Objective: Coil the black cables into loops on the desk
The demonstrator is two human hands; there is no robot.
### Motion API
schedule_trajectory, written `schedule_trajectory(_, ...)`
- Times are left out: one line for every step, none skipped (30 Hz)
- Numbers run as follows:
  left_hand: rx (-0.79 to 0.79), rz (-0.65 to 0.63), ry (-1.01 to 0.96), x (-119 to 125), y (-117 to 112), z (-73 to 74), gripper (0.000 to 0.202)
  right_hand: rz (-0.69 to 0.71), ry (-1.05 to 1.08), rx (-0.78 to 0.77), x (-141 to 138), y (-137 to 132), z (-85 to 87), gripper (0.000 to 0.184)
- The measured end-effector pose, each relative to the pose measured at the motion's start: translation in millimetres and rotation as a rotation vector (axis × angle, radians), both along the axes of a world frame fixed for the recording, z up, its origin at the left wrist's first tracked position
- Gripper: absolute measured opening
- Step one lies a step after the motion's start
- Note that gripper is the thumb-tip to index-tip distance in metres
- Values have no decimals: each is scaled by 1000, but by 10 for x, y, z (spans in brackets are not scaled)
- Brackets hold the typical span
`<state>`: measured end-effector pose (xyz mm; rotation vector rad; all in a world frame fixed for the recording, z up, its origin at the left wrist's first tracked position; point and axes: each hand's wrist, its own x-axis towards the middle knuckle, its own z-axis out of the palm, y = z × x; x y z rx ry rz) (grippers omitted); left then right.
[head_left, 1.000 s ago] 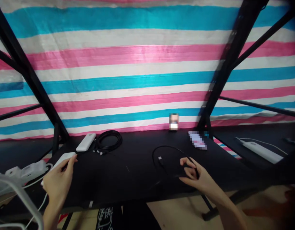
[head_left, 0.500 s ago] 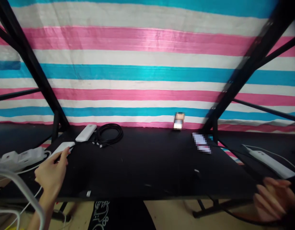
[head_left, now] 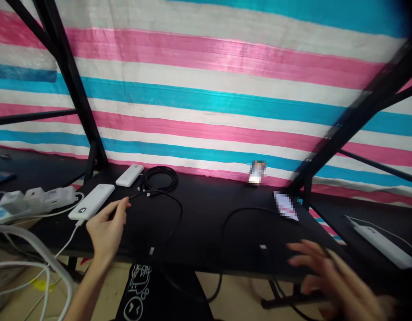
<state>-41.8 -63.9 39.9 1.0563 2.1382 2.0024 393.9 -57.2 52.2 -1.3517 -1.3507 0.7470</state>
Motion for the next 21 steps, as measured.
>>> schedule_trajectory(21, -50, -13, 118, -19, 36, 30, 143, -1, -113, -263, -52, 19, 44)
schedule_trajectory(43, -94, -21, 235, -41, 70, 29, 259, 0, -188, -534, -102, 17, 45)
schedule_trajectory(62, -133, -33, 347, -65, 100, 28, 383, 4, -241, -798, -150, -5, 47)
schedule_trajectory(79, -170, -46, 446, -90, 127, 26, 475, 2, -265, -1043, -191, -46, 48)
schedule_trajectory(96, -206, -53, 528, -115, 151, 25, 553, -9, -289, -1257, -224, -101, 47)
schedule_trajectory(112, -237, -51, 589, -140, 172, 24, 590, -23, -287, -1430, -247, -161, 46)
schedule_trajectory(125, -265, -35, 626, -163, 191, 24, 599, -28, -285, -1558, -258, -221, 46)
schedule_trajectory(138, -287, -1, 637, -185, 208, 22, 590, -28, -281, -1639, -256, -272, 47)
schedule_trajectory(151, -300, 49, 623, -207, 224, 21, 558, -19, -268, -1673, -241, -310, 49)
schedule_trajectory(163, -309, 116, 589, -228, 241, 19, 520, -2, -258, -1666, -213, -332, 51)
schedule_trajectory(176, -320, 196, 539, -248, 258, 18, 472, 23, -242, -1625, -176, -337, 52)
schedule_trajectory(193, -334, 281, 481, -268, 277, 18, 420, 53, -220, -1560, -131, -325, 52)
schedule_trajectory(208, -354, 362, 423, -287, 300, 19, 374, 80, -196, -1482, -84, -297, 51)
schedule_trajectory(224, -385, 435, 372, -304, 327, 20, 316, 107, -152, -1403, -36, -255, 50)
schedule_trajectory(240, -427, 497, 337, -316, 359, 22, 273, 119, -104, -1334, 6, -201, 48)
schedule_trajectory(259, -478, 544, 323, -323, 394, 23, 232, 115, -40, -1285, 40, -137, 46)
schedule_trajectory(275, -543, 577, 334, -321, 430, 25, 217, 98, 27, -1261, 62, -65, 45)
schedule_trajectory(288, -617, 595, 368, -309, 466, 25, 239, 67, 89, -1267, 71, 10, 44)
schedule_trajectory(300, -686, 601, 424, -286, 497, 25, 302, 35, 140, -1301, 67, 85, 44)
schedule_trajectory(309, -735, 604, 496, -253, 522, 23, 400, 9, 174, -1359, 53, 155, 45)
schedule_trajectory(314, -759, 608, 575, -212, 539, 20, 522, -10, 183, -1433, 32, 217, 46)
